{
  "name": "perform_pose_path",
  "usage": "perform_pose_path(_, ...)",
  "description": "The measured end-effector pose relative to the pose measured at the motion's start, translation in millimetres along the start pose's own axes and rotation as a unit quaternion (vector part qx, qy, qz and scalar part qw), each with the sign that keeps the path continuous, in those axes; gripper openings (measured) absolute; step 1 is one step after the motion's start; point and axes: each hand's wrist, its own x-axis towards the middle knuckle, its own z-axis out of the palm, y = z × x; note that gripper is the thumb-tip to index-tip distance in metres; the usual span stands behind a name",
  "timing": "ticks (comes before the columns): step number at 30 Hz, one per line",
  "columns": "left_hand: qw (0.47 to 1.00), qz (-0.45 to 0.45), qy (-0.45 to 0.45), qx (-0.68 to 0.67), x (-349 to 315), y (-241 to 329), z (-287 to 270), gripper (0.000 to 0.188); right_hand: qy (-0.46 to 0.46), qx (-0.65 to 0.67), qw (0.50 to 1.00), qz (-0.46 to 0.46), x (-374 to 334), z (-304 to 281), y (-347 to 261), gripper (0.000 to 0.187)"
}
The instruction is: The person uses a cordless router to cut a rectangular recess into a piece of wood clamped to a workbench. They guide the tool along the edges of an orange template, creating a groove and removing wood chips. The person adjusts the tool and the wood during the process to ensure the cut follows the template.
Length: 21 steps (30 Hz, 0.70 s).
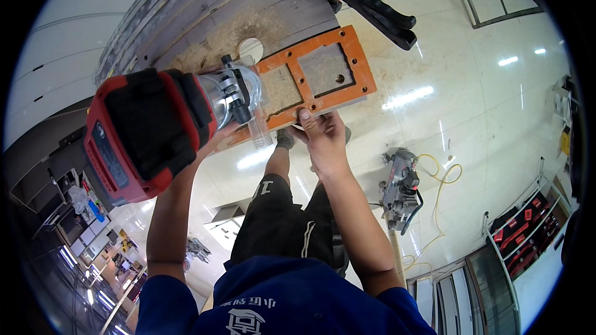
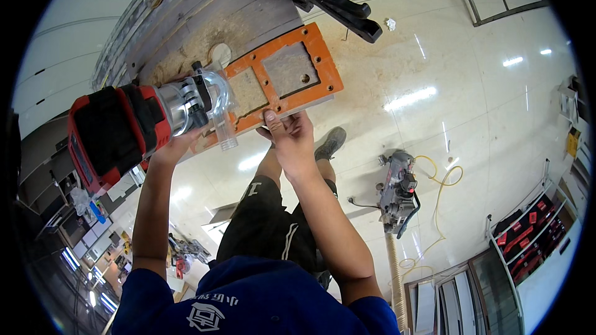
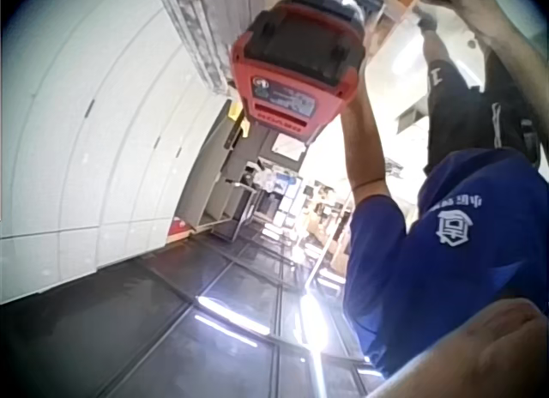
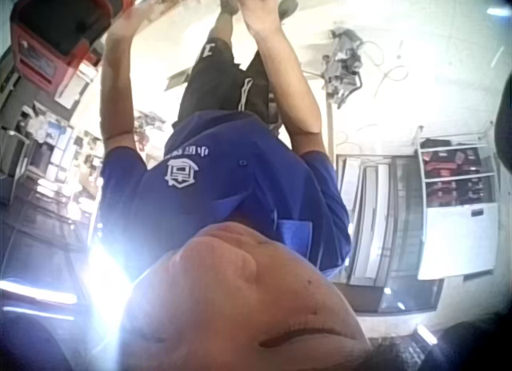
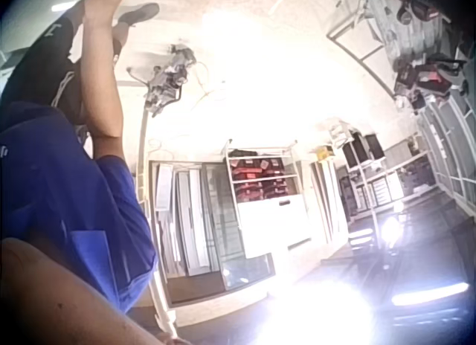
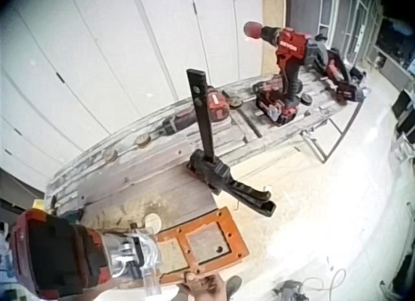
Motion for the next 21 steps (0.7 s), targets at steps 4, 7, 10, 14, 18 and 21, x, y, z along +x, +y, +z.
perform_pose_path(4,0.994,-0.012,0.024,-0.104,-4,18,-9,0.063,-0.064,-0.081,0.988,0.112,-2,-25,-11,0.029)
perform_pose_path(7,0.982,-0.006,0.043,-0.182,-8,36,-13,0.062,-0.078,-0.297,0.947,0.091,-27,-10,-37,0.033)
perform_pose_path(10,0.968,0.011,0.061,-0.243,-5,45,-15,0.062,-0.112,-0.455,0.883,-0.031,-53,36,-51,0.046)
perform_pose_path(14,0.944,0.06,0.086,-0.313,9,59,-9,0.061,-0.093,-0.63,0.748,-0.187,-43,60,-29,0.048)
perform_pose_path(18,0.922,0.113,0.124,-0.35,16,70,-7,0.061,-0.093,-0.692,0.635,-0.33,-34,74,-14,0.035)
perform_pose_path(21,0.904,0.154,0.163,-0.363,26,81,-10,0.06,-0.11,-0.717,0.531,-0.438,-29,75,-14,0.033)
